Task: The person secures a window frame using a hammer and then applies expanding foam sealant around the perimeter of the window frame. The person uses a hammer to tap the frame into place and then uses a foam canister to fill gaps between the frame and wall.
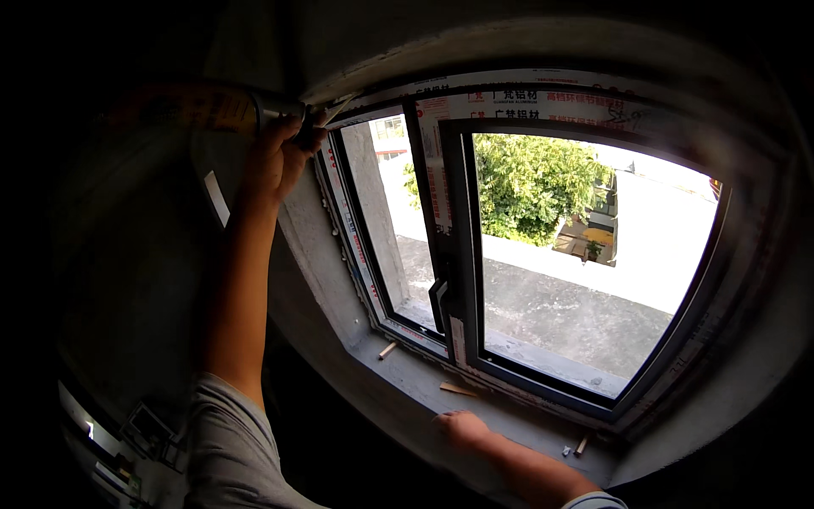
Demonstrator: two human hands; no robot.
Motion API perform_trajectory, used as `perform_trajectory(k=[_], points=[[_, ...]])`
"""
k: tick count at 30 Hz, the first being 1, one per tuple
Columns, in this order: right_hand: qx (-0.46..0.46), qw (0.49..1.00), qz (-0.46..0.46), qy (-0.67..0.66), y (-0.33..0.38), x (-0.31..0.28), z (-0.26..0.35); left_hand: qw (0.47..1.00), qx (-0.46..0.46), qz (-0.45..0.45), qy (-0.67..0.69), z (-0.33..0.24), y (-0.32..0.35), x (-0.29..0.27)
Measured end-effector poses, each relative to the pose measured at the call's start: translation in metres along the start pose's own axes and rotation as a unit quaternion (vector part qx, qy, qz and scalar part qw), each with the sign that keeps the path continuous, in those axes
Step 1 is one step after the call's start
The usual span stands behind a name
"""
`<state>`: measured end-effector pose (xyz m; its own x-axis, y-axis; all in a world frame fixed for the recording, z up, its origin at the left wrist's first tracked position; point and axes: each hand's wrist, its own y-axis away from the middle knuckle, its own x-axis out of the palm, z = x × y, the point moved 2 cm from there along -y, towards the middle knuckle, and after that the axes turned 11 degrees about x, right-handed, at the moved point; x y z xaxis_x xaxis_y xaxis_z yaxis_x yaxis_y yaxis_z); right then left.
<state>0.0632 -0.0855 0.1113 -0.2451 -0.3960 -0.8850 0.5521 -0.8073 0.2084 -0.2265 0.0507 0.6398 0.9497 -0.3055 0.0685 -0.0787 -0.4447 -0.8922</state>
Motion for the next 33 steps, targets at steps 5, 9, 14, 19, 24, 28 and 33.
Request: perform_trajectory(k=[5,9,14,19,24,28,33], points=[[-0.244,0.897,-0.364,-0.05,0.235,-0.159,0.031,1.0,-0.03,-0.002,-0.01,-0.004,0.008,-0.013],[-0.008,0.768,-0.571,0.291,0.454,-0.252,0.017,1.0,-0.021,0.0,0.007,0.003,0.003,-0.009],[0.226,0.623,-0.606,0.44,0.503,-0.31,-0.042,0.993,-0.022,0.04,0.112,0.006,0.006,0.028],[0.229,0.58,-0.597,0.505,0.486,-0.329,-0.043,0.992,-0.011,0.043,0.118,-0.002,0.018,0.045],[0.2,0.569,-0.602,0.523,0.49,-0.332,-0.043,0.995,0.009,-0.008,0.098,0.002,0.011,0.05],[0.189,0.564,-0.626,0.503,0.487,-0.331,-0.043,0.996,0.01,-0.002,0.094,0.0,0.007,0.053],[0.195,0.569,-0.641,0.476,0.479,-0.329,-0.036,0.996,0.013,-0.035,0.078,-0.001,0.012,0.054]])
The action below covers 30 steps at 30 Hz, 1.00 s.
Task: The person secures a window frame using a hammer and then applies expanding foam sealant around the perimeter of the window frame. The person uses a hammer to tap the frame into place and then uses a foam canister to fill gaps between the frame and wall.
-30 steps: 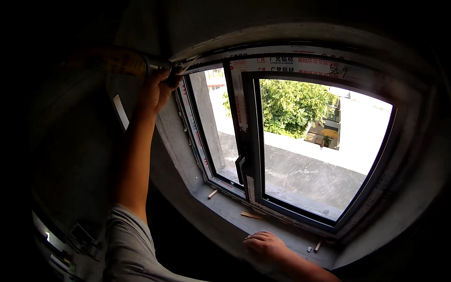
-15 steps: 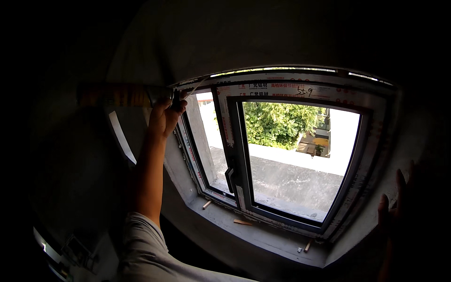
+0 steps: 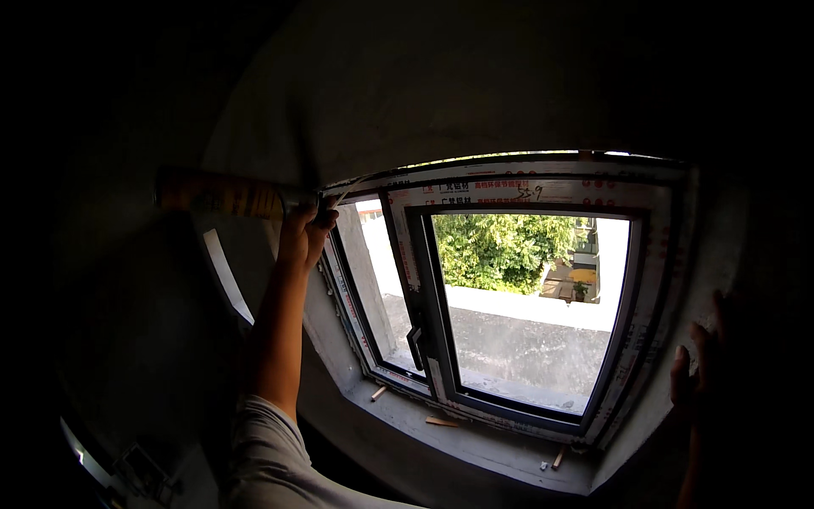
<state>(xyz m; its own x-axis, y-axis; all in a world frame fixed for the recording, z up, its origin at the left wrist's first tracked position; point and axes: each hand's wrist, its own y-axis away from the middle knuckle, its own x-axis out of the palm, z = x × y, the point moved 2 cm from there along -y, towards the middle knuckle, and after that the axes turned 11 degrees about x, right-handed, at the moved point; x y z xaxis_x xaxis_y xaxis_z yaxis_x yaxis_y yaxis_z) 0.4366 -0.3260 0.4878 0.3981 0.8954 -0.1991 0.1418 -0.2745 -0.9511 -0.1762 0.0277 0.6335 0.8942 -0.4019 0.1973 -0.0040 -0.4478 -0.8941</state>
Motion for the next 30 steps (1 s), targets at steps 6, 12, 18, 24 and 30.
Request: perform_trajectory(k=[6,12,18,24,30], points=[[0.004,1.0,-0.009,0.018,-0.002,-0.005,0.002,0.999,-0.005,0.039,0.02,-0.003,0.002,0.004],[0.013,1.0,-0.008,0.016,0.001,-0.002,0.002,0.996,0.021,0.067,0.055,-0.009,0.02,0.041],[0.013,1.0,-0.014,0.002,0.002,0.003,-0.002,0.996,0.032,0.067,0.051,0.004,0.012,0.061],[0.01,0.999,-0.024,-0.02,0.005,0.012,-0.004,0.996,0.029,0.054,0.066,0.007,0.013,0.062],[0.004,0.999,-0.028,-0.02,0.005,0.013,-0.005,0.997,0.055,0.036,0.041,0.013,0.019,0.063]])
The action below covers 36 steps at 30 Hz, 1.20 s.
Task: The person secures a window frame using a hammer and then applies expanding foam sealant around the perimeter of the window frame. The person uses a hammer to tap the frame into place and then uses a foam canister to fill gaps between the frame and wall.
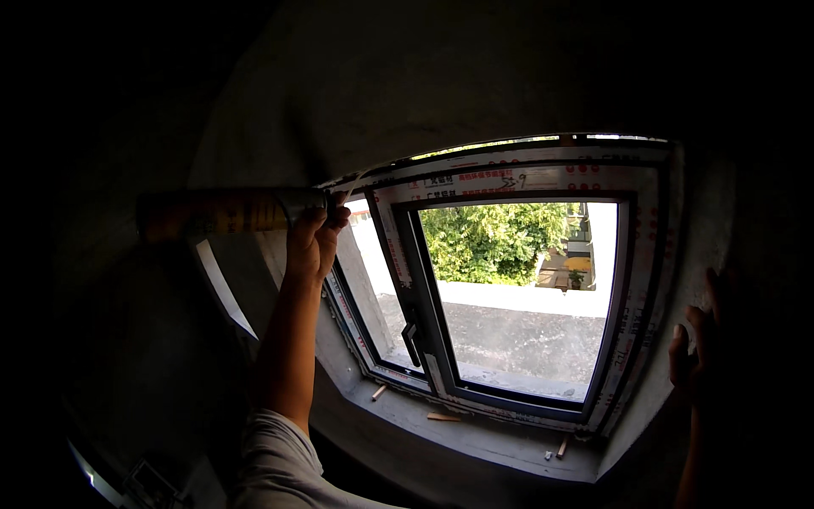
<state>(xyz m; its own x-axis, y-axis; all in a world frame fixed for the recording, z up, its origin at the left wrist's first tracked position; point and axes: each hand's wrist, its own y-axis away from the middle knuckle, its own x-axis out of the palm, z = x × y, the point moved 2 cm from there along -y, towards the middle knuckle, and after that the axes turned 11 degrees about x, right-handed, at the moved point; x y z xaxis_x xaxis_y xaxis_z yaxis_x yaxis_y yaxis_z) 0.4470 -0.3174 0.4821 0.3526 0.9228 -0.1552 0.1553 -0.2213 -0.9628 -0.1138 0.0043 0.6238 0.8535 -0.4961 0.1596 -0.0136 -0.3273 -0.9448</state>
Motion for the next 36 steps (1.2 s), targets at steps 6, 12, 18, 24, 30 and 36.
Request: perform_trajectory(k=[6,12,18,24,30,36], points=[[0.004,1.0,0.0,-0.003,-0.001,-0.004,-0.001,1.0,-0.005,0.014,0.007,0.0,-0.004,-0.001],[0.009,1.0,0.0,-0.015,-0.001,-0.004,0.003,0.999,-0.023,0.02,0.008,-0.009,0.003,0.01],[0.01,1.0,0.001,0.001,-0.003,-0.007,0.003,0.996,-0.016,0.069,0.059,-0.01,0.014,0.041],[0.009,1.0,-0.001,-0.008,-0.005,-0.009,0.005,0.994,-0.026,0.074,0.069,0.008,0.009,0.06],[0.011,0.999,-0.006,-0.03,-0.005,-0.007,0.005,0.997,-0.012,0.058,0.057,0.022,0.009,0.076],[0.018,1.0,-0.003,-0.021,-0.008,-0.013,0.01,0.995,-0.017,0.065,0.068,0.028,0.011,0.075]])
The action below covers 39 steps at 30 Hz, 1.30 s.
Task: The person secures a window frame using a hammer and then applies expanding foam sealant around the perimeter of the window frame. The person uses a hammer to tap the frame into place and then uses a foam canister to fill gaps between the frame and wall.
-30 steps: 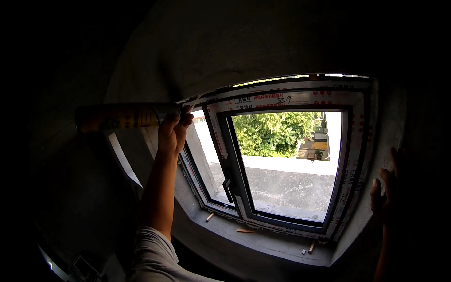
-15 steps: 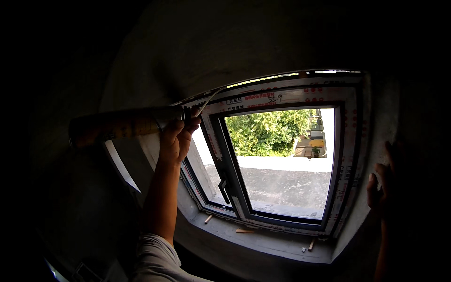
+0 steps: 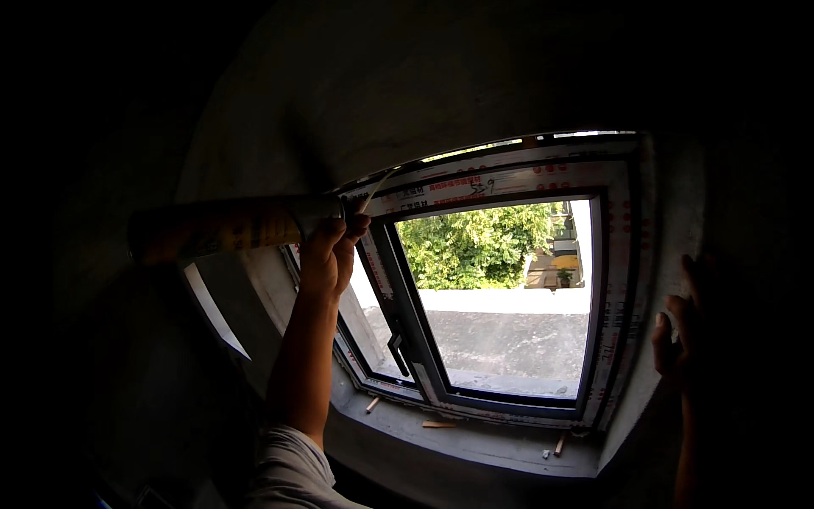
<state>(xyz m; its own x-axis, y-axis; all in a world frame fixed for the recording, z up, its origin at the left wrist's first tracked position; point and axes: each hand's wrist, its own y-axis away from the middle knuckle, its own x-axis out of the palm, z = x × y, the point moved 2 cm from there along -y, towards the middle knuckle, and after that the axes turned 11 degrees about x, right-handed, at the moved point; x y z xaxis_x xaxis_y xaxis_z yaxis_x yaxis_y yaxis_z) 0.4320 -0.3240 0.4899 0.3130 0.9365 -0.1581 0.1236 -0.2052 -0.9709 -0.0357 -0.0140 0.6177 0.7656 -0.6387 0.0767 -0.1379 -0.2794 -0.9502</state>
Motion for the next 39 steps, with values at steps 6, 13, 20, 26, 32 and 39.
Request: perform_trajectory(k=[6,13,20,26,32,39], points=[[0.003,1.0,0.002,-0.005,0.002,0.003,-0.002,1.0,0.013,0.021,0.012,-0.009,0.001,0.005],[0.003,1.0,0.0,0.0,0.002,0.001,-0.001,0.999,0.021,0.013,0.022,-0.012,0.003,0.02],[0.011,1.0,0.005,-0.006,-0.002,-0.003,0.0,0.997,-0.009,0.049,0.057,0.012,0.001,0.04],[0.012,1.0,0.016,-0.019,-0.002,-0.002,0.001,0.999,0.009,-0.002,0.044,0.025,0.001,0.066],[0.025,0.999,0.024,-0.005,0.001,-0.004,0.002,1.0,0.024,0.002,0.018,0.024,0.001,0.065],[0.016,1.0,0.009,-0.006,0.0,-0.003,0.001,0.998,0.046,0.009,0.032,0.021,-0.001,0.076]])
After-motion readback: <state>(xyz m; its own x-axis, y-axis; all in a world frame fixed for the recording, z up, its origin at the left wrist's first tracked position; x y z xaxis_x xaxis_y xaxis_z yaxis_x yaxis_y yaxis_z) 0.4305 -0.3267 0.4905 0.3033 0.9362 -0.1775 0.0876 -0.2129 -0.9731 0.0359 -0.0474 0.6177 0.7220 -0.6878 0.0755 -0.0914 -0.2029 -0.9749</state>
